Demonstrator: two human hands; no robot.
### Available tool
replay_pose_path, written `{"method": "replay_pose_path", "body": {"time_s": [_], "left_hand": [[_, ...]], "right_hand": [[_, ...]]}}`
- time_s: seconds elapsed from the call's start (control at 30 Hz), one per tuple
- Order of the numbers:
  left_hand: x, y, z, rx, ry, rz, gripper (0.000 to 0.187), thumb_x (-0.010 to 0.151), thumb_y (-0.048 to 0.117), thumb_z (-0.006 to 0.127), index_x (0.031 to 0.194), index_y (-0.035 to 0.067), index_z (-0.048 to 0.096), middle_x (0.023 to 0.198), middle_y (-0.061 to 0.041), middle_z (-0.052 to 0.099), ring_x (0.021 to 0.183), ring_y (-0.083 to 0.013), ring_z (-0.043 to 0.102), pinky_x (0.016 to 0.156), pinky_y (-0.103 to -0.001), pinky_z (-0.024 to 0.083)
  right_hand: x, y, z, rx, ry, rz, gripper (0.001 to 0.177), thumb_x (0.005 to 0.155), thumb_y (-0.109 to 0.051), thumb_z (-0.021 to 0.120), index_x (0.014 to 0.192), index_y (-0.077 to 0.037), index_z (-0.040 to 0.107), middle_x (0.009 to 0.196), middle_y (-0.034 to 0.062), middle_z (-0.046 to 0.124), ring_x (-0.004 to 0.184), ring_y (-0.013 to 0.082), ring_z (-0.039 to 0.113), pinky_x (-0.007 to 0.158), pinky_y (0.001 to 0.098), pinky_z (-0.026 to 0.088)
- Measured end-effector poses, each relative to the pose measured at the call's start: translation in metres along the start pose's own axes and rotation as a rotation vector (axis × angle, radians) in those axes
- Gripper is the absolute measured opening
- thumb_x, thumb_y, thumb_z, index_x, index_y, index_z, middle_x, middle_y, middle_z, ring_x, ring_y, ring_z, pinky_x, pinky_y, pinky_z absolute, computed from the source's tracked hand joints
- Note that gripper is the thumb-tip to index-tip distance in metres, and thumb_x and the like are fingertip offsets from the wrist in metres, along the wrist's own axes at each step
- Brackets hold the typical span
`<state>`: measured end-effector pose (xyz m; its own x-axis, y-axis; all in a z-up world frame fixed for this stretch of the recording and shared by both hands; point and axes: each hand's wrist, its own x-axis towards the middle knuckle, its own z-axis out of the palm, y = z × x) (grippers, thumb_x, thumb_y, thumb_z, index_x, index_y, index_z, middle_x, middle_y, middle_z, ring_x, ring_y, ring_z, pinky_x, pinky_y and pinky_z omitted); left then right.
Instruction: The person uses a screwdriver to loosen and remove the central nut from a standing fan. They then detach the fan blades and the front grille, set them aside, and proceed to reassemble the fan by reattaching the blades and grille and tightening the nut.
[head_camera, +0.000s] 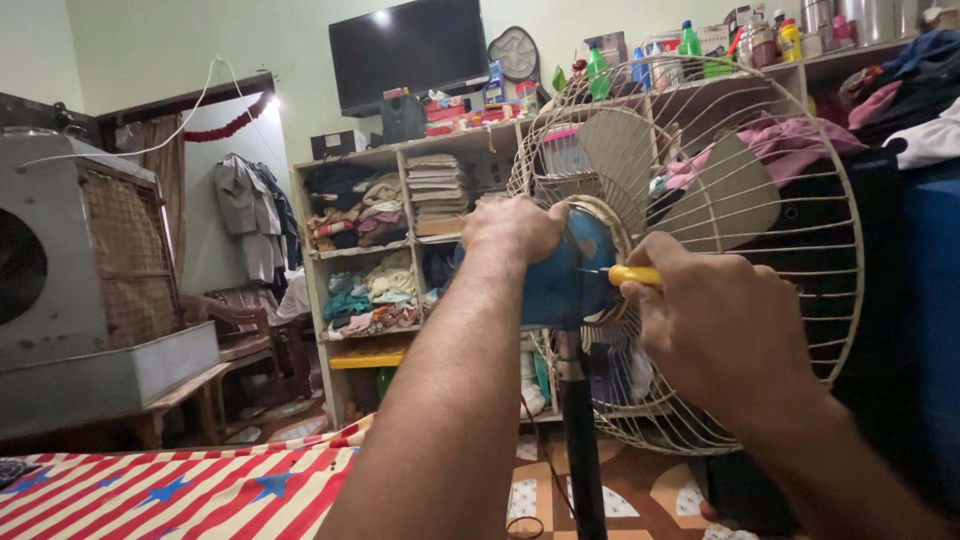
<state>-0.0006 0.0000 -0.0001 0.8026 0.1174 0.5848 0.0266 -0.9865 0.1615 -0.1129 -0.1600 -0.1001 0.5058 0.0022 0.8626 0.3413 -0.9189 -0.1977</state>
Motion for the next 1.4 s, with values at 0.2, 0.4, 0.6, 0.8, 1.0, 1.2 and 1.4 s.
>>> {"method": "replay_pose_path", "body": {"time_s": [0.2, 0.4, 0.6, 0.8, 1.0, 1.2, 1.4], "left_hand": [[0.005, -0.002, 0.003, -0.014, 0.02, 0.003, 0.077, 0.096, 0.072, 0.041, 0.14, 0.014, 0.063, 0.15, -0.012, 0.056, 0.142, -0.0295, 0.05, 0.115, -0.042, 0.042], [0.007, -0.002, 0.001, -0.039, 0.024, 0.004, 0.076, 0.095, 0.073, 0.042, 0.14, 0.014, 0.063, 0.15, -0.014, 0.054, 0.142, -0.0319, 0.047, 0.116, -0.043, 0.041], [0.003, -0.002, 0.006, -0.006, 0.077, 0.048, 0.076, 0.096, 0.073, 0.04, 0.135, 0.013, 0.067, 0.145, -0.016, 0.059, 0.137, -0.0327, 0.054, 0.11, -0.046, 0.046], [-0.051, -0.004, 0.037, 0.198, 0.469, 0.373, 0.08, 0.094, 0.073, 0.05, 0.133, 0.004, 0.062, 0.134, -0.018, 0.063, 0.125, -0.0348, 0.059, 0.105, -0.051, 0.045], [-0.074, -0.014, 0.063, 0.419, 0.672, 0.529, 0.11, 0.065, 0.067, 0.079, 0.147, 0.004, 0.041, 0.148, -0.02, 0.045, 0.138, -0.0378, 0.04, 0.112, -0.058, 0.028], [-0.04, -0.03, 0.08, 0.385, 0.407, 0.277, 0.115, 0.066, 0.056, 0.085, 0.159, 0.025, 0.025, 0.166, -0.01, 0.022, 0.152, -0.0371, 0.021, 0.116, -0.062, 0.015], [0.014, -0.073, 0.077, 0.058, 0.027, 0.162, 0.11, 0.07, 0.039, 0.083, 0.162, 0.032, 0.022, 0.168, -0.008, 0.012, 0.15, -0.0371, 0.02, 0.117, -0.055, 0.025]], "right_hand": [[0.003, -0.002, 0.036, -0.338, -0.132, -0.229, 0.041, 0.105, -0.044, 0.048, 0.093, -0.012, 0.07, 0.081, 0.01, 0.07, 0.076, 0.0277, 0.074, 0.065, 0.0437, 0.06], [-0.023, -0.006, 0.09, -0.119, -0.268, -0.254, 0.024, 0.094, -0.039, 0.061, 0.093, -0.016, 0.07, 0.076, 0.0053, 0.065, 0.069, 0.0253, 0.071, 0.058, 0.0438, 0.058], [-0.005, 0.06, 0.047, -0.06, 0.436, -0.265, 0.035, 0.109, -0.028, 0.053, 0.086, -0.006, 0.068, 0.079, 0.0125, 0.061, 0.068, 0.0312, 0.063, 0.06, 0.0441, 0.051], [0.019, 0.106, -0.001, 0.077, 0.562, 0.094, 0.044, 0.116, -0.036, 0.052, 0.095, 0.001, 0.063, 0.077, 0.0167, 0.063, 0.068, 0.0277, 0.064, 0.062, 0.0391, 0.051], [0.033, 0.124, 0.018, 0.873, 0.208, 0.436, 0.03, 0.098, -0.028, 0.068, 0.099, -0.001, 0.054, 0.08, 0.016, 0.071, 0.06, 0.0213, 0.07, 0.051, 0.0356, 0.057], [0.012, 0.06, 0.003, 0.737, 0.049, 0.353, 0.018, 0.097, -0.019, 0.064, 0.094, -0.001, 0.066, 0.078, 0.0147, 0.073, 0.066, 0.0273, 0.074, 0.059, 0.04, 0.058], [-0.028, -0.034, 0.041, 0.897, -0.049, -0.145, 0.043, 0.088, -0.008, 0.06, 0.13, -0.003, 0.056, 0.117, 0.0198, 0.068, 0.11, 0.0309, 0.067, 0.096, 0.0416, 0.049]]}}
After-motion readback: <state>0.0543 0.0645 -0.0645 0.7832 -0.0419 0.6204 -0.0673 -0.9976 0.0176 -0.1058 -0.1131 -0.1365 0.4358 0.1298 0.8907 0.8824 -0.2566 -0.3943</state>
